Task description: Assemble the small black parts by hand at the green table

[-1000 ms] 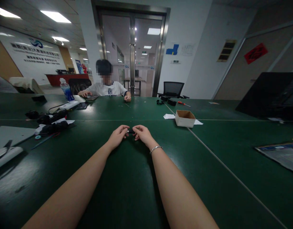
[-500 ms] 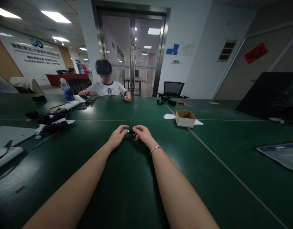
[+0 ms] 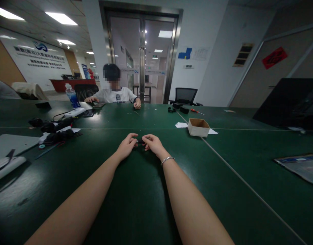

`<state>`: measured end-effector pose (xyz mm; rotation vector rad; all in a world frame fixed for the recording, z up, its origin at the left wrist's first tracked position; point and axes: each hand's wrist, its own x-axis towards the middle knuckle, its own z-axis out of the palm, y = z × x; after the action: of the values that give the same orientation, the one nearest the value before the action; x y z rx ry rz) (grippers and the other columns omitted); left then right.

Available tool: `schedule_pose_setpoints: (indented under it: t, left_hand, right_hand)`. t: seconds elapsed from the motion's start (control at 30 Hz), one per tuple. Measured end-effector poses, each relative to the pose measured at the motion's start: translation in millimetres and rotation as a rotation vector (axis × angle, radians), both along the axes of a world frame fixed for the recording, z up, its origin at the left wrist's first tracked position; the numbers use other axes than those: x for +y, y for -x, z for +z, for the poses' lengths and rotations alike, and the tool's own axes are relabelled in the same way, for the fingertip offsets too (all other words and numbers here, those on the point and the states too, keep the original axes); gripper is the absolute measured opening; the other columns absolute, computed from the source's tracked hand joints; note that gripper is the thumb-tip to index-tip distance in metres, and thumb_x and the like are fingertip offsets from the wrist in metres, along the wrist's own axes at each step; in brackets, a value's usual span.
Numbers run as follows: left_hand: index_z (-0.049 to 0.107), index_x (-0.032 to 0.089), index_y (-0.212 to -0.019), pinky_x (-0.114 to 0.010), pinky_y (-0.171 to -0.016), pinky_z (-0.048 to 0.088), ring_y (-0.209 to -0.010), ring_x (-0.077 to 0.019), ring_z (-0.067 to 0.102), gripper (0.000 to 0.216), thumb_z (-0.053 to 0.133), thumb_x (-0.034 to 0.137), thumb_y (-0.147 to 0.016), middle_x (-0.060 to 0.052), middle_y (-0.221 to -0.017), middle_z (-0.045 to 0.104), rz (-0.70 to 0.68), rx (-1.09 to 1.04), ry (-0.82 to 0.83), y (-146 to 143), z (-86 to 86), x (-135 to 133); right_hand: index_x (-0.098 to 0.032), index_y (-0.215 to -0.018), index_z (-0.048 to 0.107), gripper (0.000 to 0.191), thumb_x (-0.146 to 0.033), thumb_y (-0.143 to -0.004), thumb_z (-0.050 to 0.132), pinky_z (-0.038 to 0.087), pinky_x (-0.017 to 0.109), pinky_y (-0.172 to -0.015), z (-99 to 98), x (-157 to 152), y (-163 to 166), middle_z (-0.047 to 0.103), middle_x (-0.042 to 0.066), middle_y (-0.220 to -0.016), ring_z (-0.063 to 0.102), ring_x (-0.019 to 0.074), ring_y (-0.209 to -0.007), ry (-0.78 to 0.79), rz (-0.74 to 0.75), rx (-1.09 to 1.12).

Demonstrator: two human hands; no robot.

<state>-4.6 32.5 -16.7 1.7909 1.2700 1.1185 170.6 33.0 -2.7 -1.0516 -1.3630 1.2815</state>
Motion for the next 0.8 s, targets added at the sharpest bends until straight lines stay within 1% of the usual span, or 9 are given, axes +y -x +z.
schedule_pose_setpoints:
  t: [0.07,0.17,0.2,0.3,0.43,0.53,0.7,0.8]
  left_hand:
    - [0.053,0.021,-0.117,-0.026,-0.069,0.042,-0.075,-0.0153,0.061,0.032,0.045,0.035,-0.089,0.000,-0.076,0.065,-0.006,-0.023,0.012,0.0,-1.1,1.0]
    - [0.055,0.020,-0.114,-0.027,-0.065,0.041,-0.066,-0.0158,0.058,0.035,0.039,0.041,-0.091,0.000,-0.067,0.063,-0.021,-0.003,0.044,-0.2,-1.3,1.4]
    - [0.055,0.020,-0.114,-0.027,-0.063,0.041,-0.064,-0.0156,0.057,0.034,0.040,0.040,-0.091,0.000,-0.067,0.063,-0.016,0.018,0.044,-0.3,-0.8,0.9]
    - [0.057,0.022,-0.114,-0.026,-0.066,0.041,-0.070,-0.0153,0.059,0.031,0.046,0.036,-0.089,0.000,-0.073,0.064,0.003,0.034,0.017,-0.5,1.9,-1.6]
    - [0.058,0.021,-0.113,-0.027,-0.068,0.043,-0.071,-0.0160,0.060,0.033,0.042,0.041,-0.091,-0.001,-0.072,0.064,-0.035,0.016,0.021,-0.6,4.3,-4.1]
    - [0.057,0.023,-0.113,-0.027,-0.071,0.044,-0.077,-0.0160,0.061,0.030,0.047,0.036,-0.089,-0.001,-0.078,0.066,-0.026,0.026,0.015,-0.4,3.6,-3.5]
    - [0.058,0.022,-0.112,-0.028,-0.074,0.045,-0.079,-0.0164,0.061,0.030,0.042,0.035,-0.091,-0.002,-0.082,0.065,-0.048,-0.004,0.018,-0.4,2.3,-2.4]
    - [0.059,0.022,-0.111,-0.027,-0.076,0.045,-0.084,-0.0163,0.060,0.028,0.048,0.033,-0.088,-0.003,-0.091,0.065,-0.028,0.002,-0.003,-0.7,2.8,-2.9]
  right_hand:
    - [-0.014,-0.091,0.062,0.016,-0.024,-0.083,0.070,0.052,0.018,-0.043,-0.5,0.1,-0.3,0.061,-0.001,-0.063,0.053,0.0071,-0.043,-0.007,-0.001,0.000]
    - [-0.014,-0.092,0.062,0.016,-0.025,-0.083,0.070,0.052,0.017,-0.043,-1.5,0.6,-0.7,0.061,-0.001,-0.064,0.053,0.0070,-0.043,-0.006,0.004,-0.003]
    - [-0.014,-0.092,0.062,0.016,-0.024,-0.083,0.070,0.052,0.017,-0.043,-1.9,0.8,-0.8,0.061,-0.001,-0.064,0.053,0.0069,-0.043,-0.008,0.007,-0.003]
    - [-0.014,-0.091,0.062,0.017,-0.025,-0.082,0.071,0.051,0.017,-0.042,-2.8,1.4,-1.1,0.060,-0.002,-0.063,0.053,0.0070,-0.043,-0.012,0.002,-0.005]
    - [-0.014,-0.091,0.063,0.019,-0.027,-0.081,0.072,0.052,0.017,-0.043,-2.9,1.6,-1.0,0.061,-0.001,-0.064,0.053,0.0066,-0.043,-0.011,0.010,-0.001]
    - [-0.014,-0.091,0.063,0.019,-0.027,-0.081,0.072,0.051,0.017,-0.042,-2.3,1.2,-0.8,0.060,-0.002,-0.063,0.052,0.0064,-0.043,-0.017,0.018,0.003]
    - [-0.014,-0.091,0.063,0.019,-0.026,-0.080,0.072,0.051,0.016,-0.042,-1.9,0.5,-0.8,0.060,-0.002,-0.063,0.052,0.0064,-0.043,-0.029,0.014,0.003]
    - [-0.014,-0.091,0.063,0.018,-0.026,-0.081,0.072,0.051,0.017,-0.042,-2.4,0.8,-1.0,0.060,-0.002,-0.063,0.052,0.0066,-0.043,-0.030,0.017,0.000]
